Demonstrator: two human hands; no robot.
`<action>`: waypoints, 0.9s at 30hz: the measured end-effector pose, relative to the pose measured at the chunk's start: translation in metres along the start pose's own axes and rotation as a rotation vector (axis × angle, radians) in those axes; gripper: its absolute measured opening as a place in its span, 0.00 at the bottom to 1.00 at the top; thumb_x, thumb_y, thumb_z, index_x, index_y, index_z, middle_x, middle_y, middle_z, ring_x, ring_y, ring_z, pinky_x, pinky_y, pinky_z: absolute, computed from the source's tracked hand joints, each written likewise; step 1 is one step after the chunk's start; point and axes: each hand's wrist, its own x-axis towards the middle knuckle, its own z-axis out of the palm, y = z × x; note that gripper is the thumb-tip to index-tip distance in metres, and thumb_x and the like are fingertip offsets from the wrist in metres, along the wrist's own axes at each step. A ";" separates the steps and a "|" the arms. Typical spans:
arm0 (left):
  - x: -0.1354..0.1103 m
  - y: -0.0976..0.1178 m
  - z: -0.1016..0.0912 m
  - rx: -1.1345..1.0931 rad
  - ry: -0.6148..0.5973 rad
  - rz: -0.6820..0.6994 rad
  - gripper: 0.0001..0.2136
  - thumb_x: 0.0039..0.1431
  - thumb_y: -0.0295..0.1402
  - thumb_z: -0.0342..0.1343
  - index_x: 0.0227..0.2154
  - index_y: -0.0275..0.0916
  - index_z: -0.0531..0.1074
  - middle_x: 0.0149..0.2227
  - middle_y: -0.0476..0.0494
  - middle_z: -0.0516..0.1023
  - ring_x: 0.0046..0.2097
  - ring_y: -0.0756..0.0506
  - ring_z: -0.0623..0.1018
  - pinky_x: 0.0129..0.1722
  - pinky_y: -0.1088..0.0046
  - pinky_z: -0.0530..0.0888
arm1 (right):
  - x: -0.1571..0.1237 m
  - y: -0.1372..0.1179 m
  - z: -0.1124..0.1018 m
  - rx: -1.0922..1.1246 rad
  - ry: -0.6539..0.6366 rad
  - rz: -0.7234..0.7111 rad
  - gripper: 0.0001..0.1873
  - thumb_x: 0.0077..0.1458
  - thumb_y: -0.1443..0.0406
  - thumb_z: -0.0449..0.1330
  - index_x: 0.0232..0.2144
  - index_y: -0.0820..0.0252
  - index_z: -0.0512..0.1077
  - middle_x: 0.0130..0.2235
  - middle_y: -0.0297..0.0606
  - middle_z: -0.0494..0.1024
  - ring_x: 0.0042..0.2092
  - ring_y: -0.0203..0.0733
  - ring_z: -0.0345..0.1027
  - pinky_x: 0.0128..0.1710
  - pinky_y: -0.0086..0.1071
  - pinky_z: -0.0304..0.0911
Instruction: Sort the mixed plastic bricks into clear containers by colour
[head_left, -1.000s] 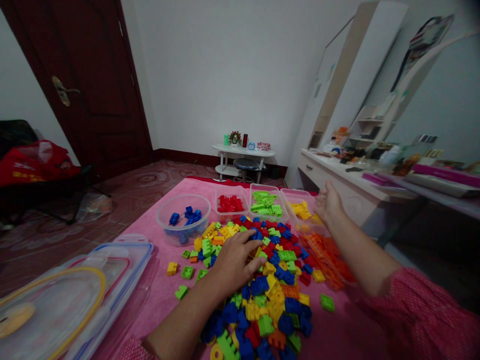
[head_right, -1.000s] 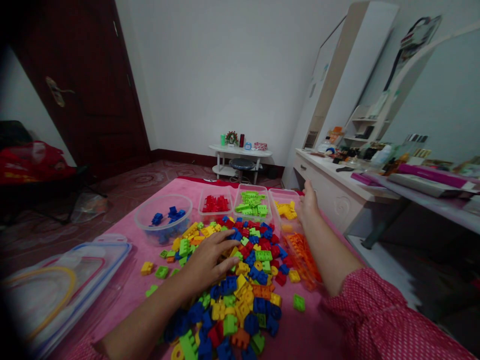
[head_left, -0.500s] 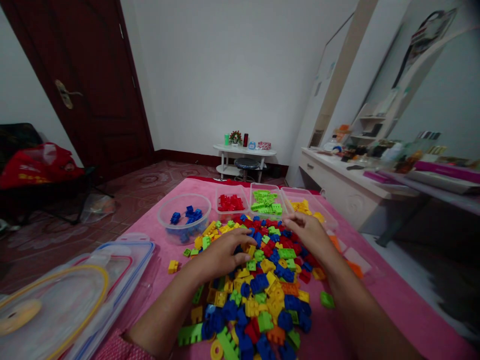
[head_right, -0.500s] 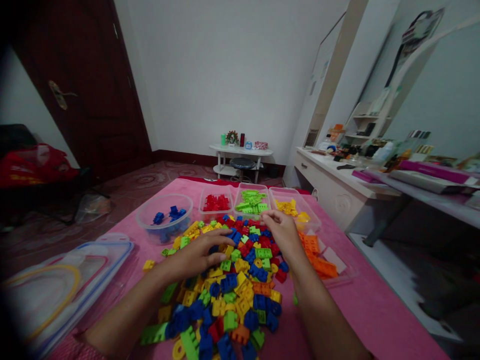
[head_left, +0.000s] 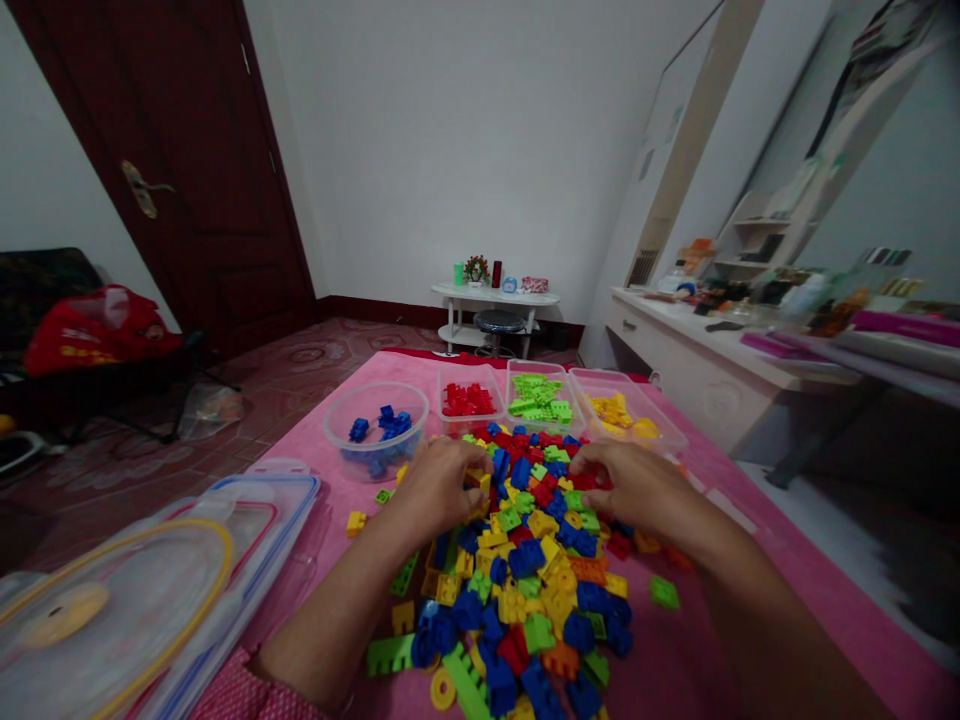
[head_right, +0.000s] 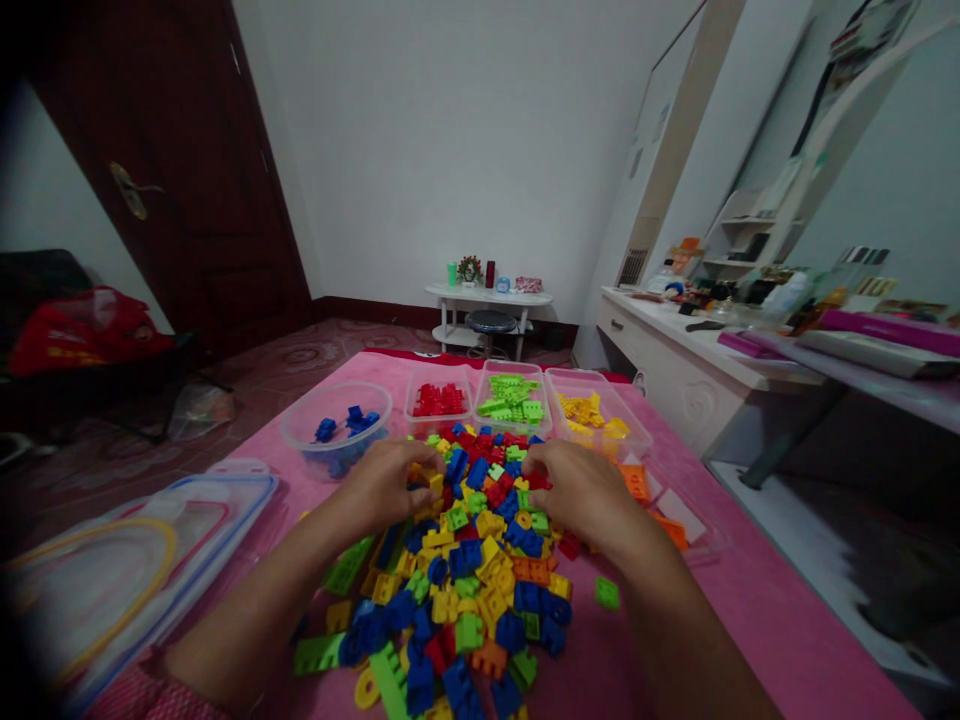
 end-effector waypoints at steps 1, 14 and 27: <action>0.001 -0.001 -0.001 -0.003 0.025 -0.016 0.10 0.43 0.29 0.61 0.33 0.41 0.75 0.35 0.46 0.79 0.38 0.42 0.75 0.38 0.69 0.66 | -0.004 -0.005 0.000 0.039 -0.041 -0.054 0.17 0.39 0.66 0.62 0.37 0.53 0.74 0.37 0.35 0.76 0.38 0.43 0.68 0.33 0.30 0.56; 0.012 0.003 0.015 -0.876 0.129 -0.242 0.15 0.45 0.40 0.61 0.31 0.33 0.72 0.26 0.48 0.73 0.25 0.52 0.71 0.24 0.79 0.65 | -0.005 -0.044 0.040 0.294 -0.011 -0.242 0.11 0.39 0.69 0.62 0.30 0.59 0.68 0.30 0.32 0.71 0.33 0.37 0.63 0.28 0.27 0.50; 0.009 0.010 0.013 -1.363 0.060 -0.441 0.21 0.43 0.39 0.65 0.38 0.34 0.69 0.30 0.47 0.75 0.27 0.53 0.75 0.28 0.77 0.74 | -0.001 -0.060 0.042 0.886 0.009 -0.176 0.27 0.45 0.68 0.60 0.49 0.53 0.63 0.31 0.31 0.72 0.29 0.36 0.69 0.25 0.27 0.62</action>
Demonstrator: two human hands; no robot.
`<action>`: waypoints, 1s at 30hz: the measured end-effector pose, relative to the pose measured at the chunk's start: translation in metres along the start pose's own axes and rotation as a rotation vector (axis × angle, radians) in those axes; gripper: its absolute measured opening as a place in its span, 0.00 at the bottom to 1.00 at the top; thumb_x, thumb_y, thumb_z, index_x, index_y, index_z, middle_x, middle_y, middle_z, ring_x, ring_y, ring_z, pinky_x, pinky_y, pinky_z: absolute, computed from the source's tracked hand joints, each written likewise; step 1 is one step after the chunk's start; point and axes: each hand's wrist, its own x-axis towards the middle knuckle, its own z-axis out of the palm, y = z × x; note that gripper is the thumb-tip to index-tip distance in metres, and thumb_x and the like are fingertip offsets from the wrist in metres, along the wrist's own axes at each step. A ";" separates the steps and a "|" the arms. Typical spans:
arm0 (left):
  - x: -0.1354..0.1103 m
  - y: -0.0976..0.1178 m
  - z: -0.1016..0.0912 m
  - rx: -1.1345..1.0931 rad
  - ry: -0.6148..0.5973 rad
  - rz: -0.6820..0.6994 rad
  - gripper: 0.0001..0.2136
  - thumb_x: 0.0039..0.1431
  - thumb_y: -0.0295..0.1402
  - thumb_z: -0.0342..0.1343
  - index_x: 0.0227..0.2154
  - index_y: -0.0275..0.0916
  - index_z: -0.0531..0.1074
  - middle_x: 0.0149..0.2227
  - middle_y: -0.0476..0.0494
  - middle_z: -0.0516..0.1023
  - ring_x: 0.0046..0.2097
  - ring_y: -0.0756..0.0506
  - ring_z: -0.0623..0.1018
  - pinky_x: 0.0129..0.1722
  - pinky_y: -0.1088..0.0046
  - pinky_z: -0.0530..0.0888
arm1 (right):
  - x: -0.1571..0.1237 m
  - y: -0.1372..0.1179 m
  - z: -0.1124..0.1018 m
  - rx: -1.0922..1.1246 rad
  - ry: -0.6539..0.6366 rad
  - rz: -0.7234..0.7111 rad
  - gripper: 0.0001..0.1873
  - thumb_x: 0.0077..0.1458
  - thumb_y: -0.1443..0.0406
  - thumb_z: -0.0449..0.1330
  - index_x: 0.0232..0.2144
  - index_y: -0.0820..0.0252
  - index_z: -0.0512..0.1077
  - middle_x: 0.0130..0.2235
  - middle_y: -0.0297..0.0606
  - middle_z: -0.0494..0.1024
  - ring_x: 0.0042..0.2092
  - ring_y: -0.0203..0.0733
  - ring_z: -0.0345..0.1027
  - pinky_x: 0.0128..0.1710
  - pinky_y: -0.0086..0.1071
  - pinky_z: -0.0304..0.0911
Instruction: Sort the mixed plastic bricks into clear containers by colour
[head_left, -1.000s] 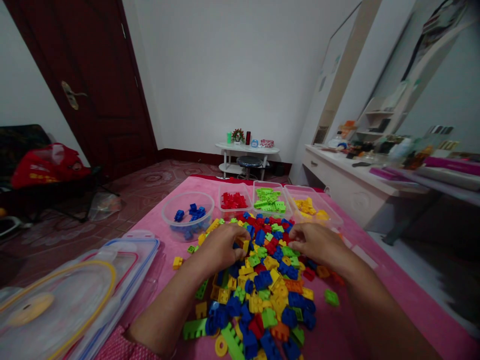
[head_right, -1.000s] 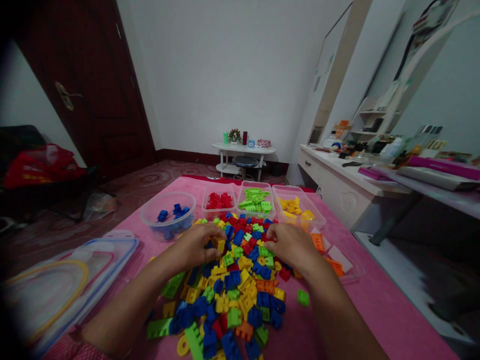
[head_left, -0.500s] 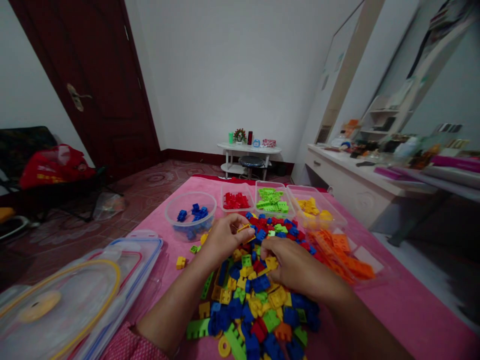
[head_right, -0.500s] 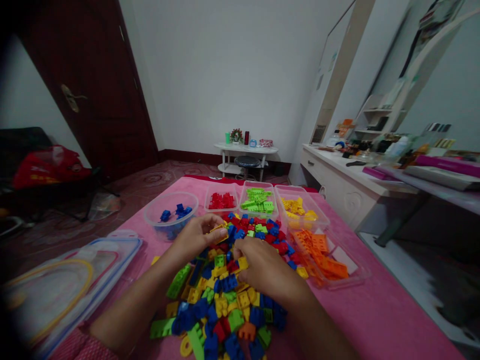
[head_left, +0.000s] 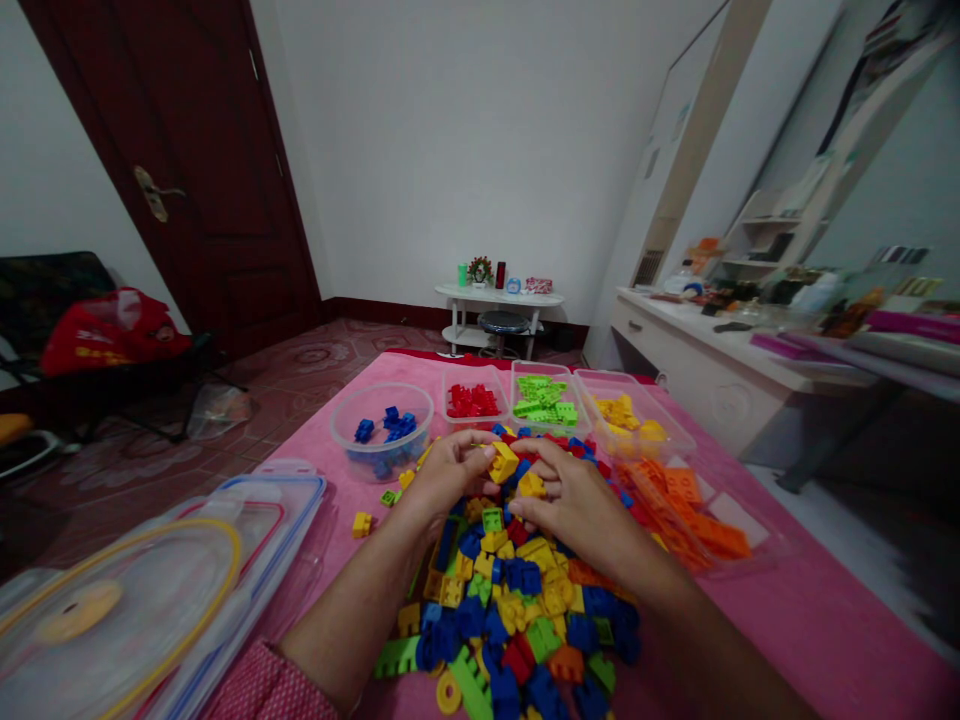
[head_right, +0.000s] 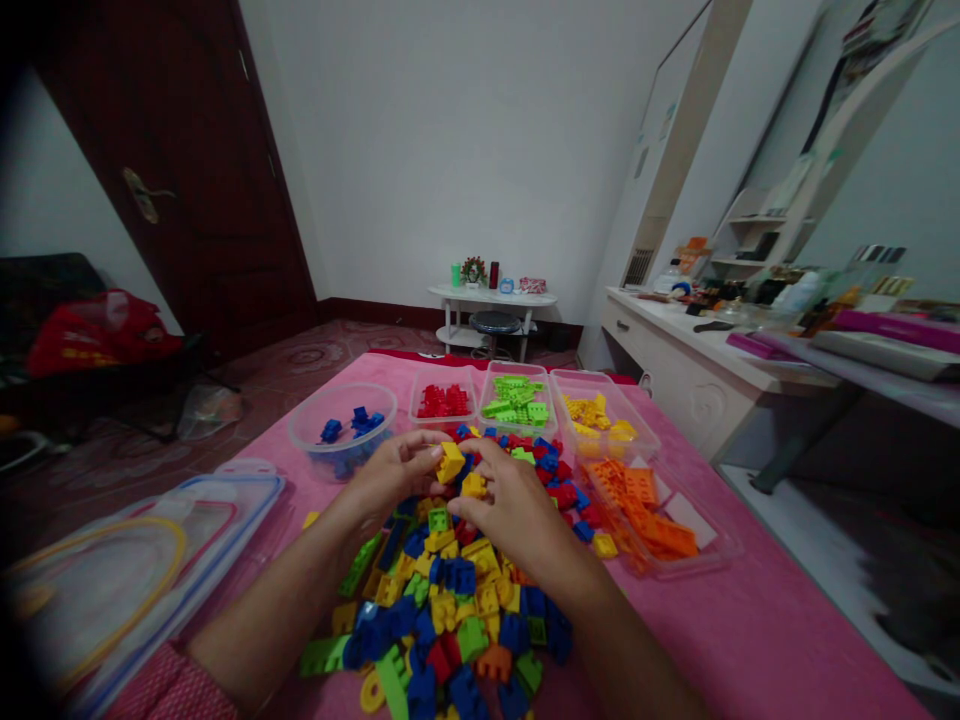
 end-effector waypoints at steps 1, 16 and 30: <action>0.000 0.000 0.000 -0.006 -0.004 -0.007 0.21 0.43 0.39 0.65 0.38 0.34 0.69 0.30 0.47 0.75 0.27 0.52 0.75 0.27 0.77 0.74 | 0.000 -0.001 0.001 0.002 -0.002 0.002 0.27 0.45 0.68 0.60 0.50 0.53 0.63 0.32 0.31 0.72 0.29 0.36 0.69 0.26 0.28 0.62; -0.001 -0.003 0.003 0.076 -0.053 0.002 0.24 0.41 0.42 0.66 0.39 0.34 0.69 0.27 0.47 0.75 0.25 0.53 0.74 0.24 0.79 0.71 | -0.001 -0.005 0.004 0.008 0.008 -0.019 0.30 0.47 0.67 0.59 0.55 0.50 0.63 0.31 0.31 0.74 0.29 0.37 0.70 0.28 0.29 0.65; -0.003 0.004 0.009 0.147 0.017 0.029 0.18 0.46 0.41 0.62 0.37 0.36 0.69 0.30 0.45 0.77 0.26 0.52 0.75 0.25 0.79 0.71 | 0.023 0.024 -0.055 0.613 0.562 0.128 0.14 0.45 0.60 0.62 0.33 0.55 0.63 0.33 0.36 0.74 0.29 0.37 0.70 0.31 0.32 0.70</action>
